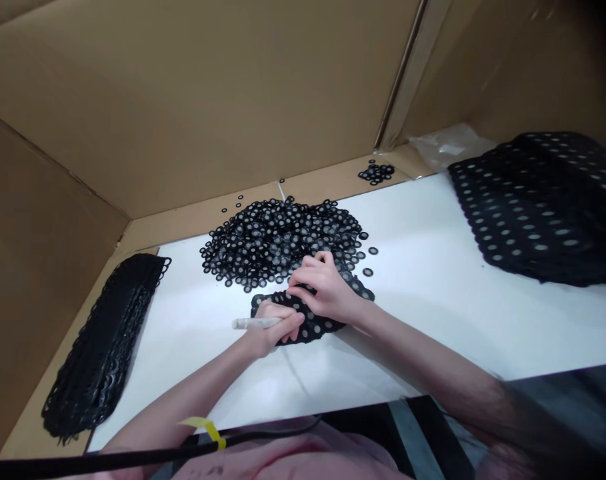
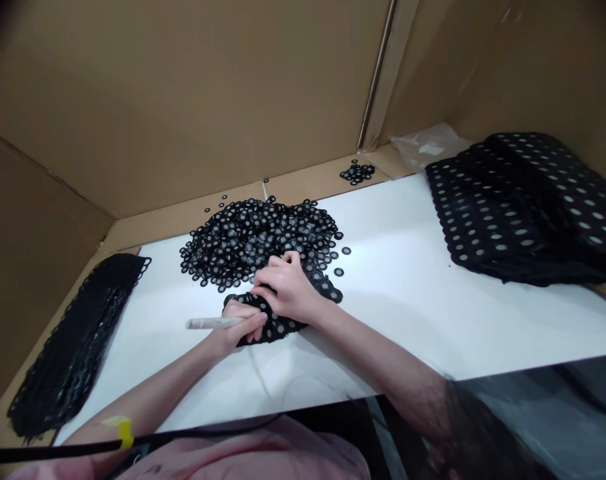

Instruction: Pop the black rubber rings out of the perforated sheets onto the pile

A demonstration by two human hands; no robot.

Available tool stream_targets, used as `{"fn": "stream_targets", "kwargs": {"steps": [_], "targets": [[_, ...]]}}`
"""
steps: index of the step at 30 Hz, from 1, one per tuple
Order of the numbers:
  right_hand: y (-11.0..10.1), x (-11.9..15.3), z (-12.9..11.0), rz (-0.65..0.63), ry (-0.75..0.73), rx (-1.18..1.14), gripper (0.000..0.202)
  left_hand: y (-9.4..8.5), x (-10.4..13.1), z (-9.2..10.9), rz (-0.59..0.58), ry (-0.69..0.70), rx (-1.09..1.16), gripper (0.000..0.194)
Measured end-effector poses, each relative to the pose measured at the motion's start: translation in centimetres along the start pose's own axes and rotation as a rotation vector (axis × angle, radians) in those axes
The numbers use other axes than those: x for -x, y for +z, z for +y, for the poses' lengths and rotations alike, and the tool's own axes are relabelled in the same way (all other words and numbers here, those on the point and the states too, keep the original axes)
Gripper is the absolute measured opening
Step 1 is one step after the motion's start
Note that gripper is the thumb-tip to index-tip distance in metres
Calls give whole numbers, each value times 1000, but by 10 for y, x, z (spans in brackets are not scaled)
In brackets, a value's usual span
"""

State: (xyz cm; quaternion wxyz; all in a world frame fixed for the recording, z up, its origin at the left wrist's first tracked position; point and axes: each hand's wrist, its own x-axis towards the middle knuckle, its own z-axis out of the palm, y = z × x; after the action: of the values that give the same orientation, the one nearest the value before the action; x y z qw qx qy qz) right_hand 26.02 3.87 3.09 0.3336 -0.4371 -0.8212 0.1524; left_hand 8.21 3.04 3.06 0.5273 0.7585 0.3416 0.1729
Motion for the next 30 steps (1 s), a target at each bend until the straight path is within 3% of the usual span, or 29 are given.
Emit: {"fn": "stream_targets", "kwargs": {"steps": [11, 18, 22, 30], "targets": [[6, 6, 9, -13, 98, 44, 18, -2, -1, 6, 28, -115, 104, 43], [5, 5, 14, -26, 149, 24, 19, 4, 10, -3, 231, 40, 135, 47], [2, 5, 16, -35, 155, -5, 20, 3, 10, -6, 188, 69, 217, 51], [2, 4, 15, -31, 169, -49, 20, -1, 6, 4, 16, 33, 101, 49]]}}
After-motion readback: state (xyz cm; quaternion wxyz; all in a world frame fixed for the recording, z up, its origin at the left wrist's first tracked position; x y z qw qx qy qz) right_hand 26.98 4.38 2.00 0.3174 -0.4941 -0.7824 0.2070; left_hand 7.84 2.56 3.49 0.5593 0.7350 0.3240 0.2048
